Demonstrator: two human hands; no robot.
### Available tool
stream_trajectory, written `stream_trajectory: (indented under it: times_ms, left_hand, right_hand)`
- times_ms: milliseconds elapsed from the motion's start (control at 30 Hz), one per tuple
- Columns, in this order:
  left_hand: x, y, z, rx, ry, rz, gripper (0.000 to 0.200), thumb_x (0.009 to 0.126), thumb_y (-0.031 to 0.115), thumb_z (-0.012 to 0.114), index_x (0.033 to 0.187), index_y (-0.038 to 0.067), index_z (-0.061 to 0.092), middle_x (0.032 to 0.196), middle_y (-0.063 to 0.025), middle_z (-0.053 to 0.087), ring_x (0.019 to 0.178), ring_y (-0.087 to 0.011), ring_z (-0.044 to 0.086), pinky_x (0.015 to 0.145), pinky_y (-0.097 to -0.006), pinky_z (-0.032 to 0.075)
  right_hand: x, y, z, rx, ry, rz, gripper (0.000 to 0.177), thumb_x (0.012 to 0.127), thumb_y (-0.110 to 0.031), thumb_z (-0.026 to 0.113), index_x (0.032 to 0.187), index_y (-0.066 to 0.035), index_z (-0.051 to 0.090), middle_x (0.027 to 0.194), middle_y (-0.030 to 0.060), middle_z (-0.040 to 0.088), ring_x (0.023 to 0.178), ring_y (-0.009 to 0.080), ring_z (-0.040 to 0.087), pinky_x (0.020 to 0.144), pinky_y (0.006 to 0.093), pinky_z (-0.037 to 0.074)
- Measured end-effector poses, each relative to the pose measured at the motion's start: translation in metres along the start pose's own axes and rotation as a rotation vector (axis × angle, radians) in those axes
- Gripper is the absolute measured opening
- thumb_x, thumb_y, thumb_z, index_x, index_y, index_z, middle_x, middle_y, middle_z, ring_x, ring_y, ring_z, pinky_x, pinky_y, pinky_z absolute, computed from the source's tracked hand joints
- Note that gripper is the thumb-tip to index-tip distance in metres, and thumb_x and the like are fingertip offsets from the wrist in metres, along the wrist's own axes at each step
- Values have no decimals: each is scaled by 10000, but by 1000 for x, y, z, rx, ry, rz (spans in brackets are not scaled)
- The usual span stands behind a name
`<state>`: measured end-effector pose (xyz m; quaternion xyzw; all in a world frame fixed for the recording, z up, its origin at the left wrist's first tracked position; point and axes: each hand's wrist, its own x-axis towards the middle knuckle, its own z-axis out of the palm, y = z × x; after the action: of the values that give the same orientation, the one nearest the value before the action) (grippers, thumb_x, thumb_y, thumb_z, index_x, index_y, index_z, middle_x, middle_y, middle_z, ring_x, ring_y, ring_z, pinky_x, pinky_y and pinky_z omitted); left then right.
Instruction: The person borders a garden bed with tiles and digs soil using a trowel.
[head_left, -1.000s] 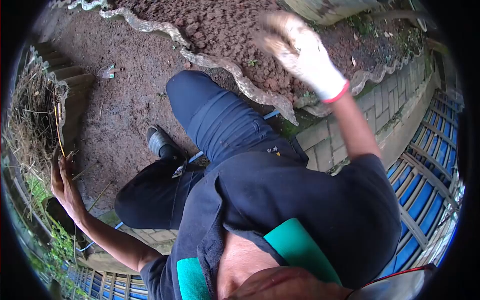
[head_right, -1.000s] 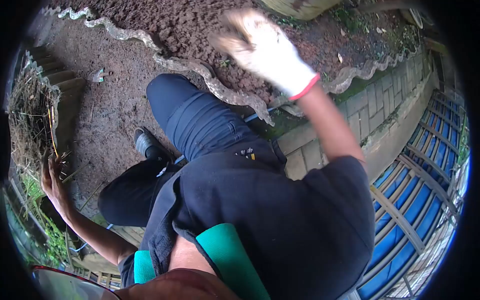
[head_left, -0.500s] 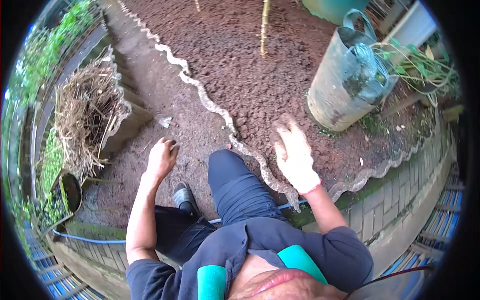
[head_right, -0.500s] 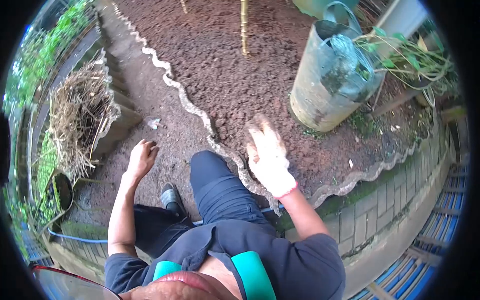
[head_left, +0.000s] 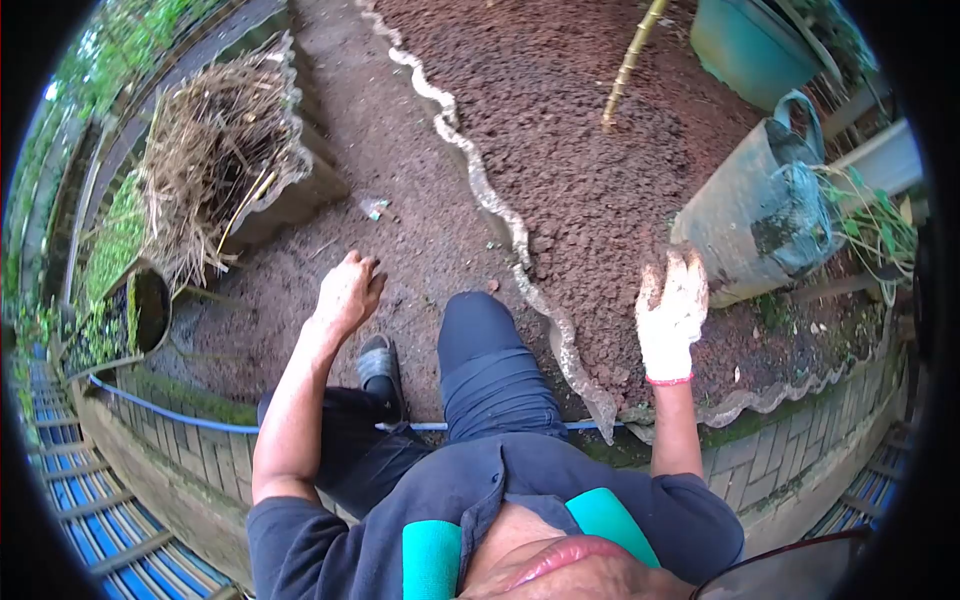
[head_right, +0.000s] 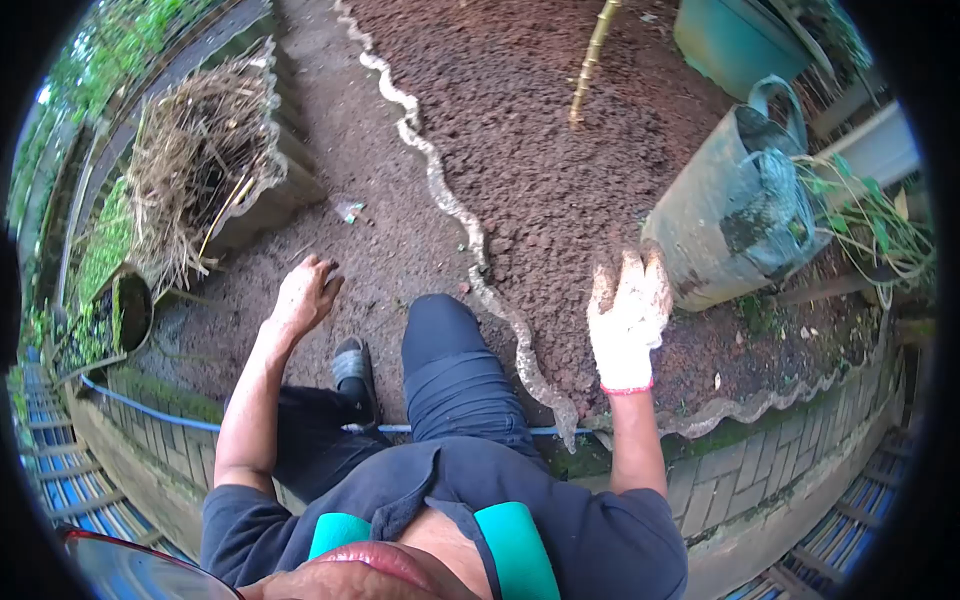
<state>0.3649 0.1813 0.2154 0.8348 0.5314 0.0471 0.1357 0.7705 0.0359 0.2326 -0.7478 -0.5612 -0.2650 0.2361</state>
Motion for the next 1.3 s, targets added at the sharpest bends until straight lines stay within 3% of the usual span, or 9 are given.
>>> stream_trajectory:
  times_ms: [100,300,500,633,700,967,1133,1233,1300]
  left_hand:
    - [7,-18,7,8,-22,-45,232,877,215,654,943,-7,639,916,-227,601,863,-413,644,760,-491,530]
    - [32,-116,67,-56,11,-99,172,765,109,595,822,-6,709,909,-268,686,880,-432,678,778,-489,558]
    - [57,-162,64,193,-205,-394,262,826,113,516,945,7,723,1029,-263,691,1018,-402,680,871,-465,553]
    - [114,-176,103,94,-401,-475,272,755,107,625,988,75,761,1059,-187,713,1010,-339,700,840,-427,574]
    - [144,-175,125,24,-496,-465,306,743,131,599,995,36,745,1089,-215,703,1064,-343,682,888,-434,560]
    - [235,-190,268,-706,154,-1071,507,778,459,746,1069,44,721,1124,-237,685,1075,-387,659,905,-456,535]
    - [237,-201,272,-600,72,-910,271,805,266,622,994,116,743,1041,-196,711,1008,-401,676,869,-476,541]
    - [218,-204,240,-530,-21,-680,327,832,318,608,942,27,706,1019,-245,682,966,-422,657,850,-496,530]
    - [200,-207,227,-414,204,-489,344,894,345,597,889,6,654,918,-236,654,851,-419,636,777,-523,507]
  right_hand:
    - [6,-22,9,47,-620,62,356,883,-277,690,1183,-92,639,1311,207,590,1154,427,580,981,513,475]
    - [11,-79,50,351,-274,-233,472,865,-343,689,1249,-81,611,1345,240,549,1235,398,536,1076,507,387]
    - [-17,-106,102,387,-521,-428,750,866,-375,673,1457,-9,391,1499,276,366,1387,467,346,1165,556,253]
    - [-7,-136,78,-8,-910,-351,878,893,-390,638,1542,28,219,1573,300,233,1455,440,262,1173,539,251]
    - [-20,-126,90,1,-808,-429,911,908,-447,606,1530,81,200,1584,304,213,1475,441,214,1188,524,223]
    - [-2,-136,89,-23,-949,-374,917,921,-405,634,1502,140,180,1551,340,227,1447,481,219,1207,526,176]
    - [-2,-144,89,-124,-1007,-333,896,926,-376,635,1493,155,189,1534,372,227,1434,507,222,1203,539,175]
    - [-2,-140,91,-110,-1011,-330,879,942,-405,601,1489,157,203,1521,395,230,1430,520,221,1201,544,174]
    - [-8,-136,93,-155,-1081,-330,866,952,-426,575,1485,157,219,1513,408,231,1429,526,221,1196,550,176]
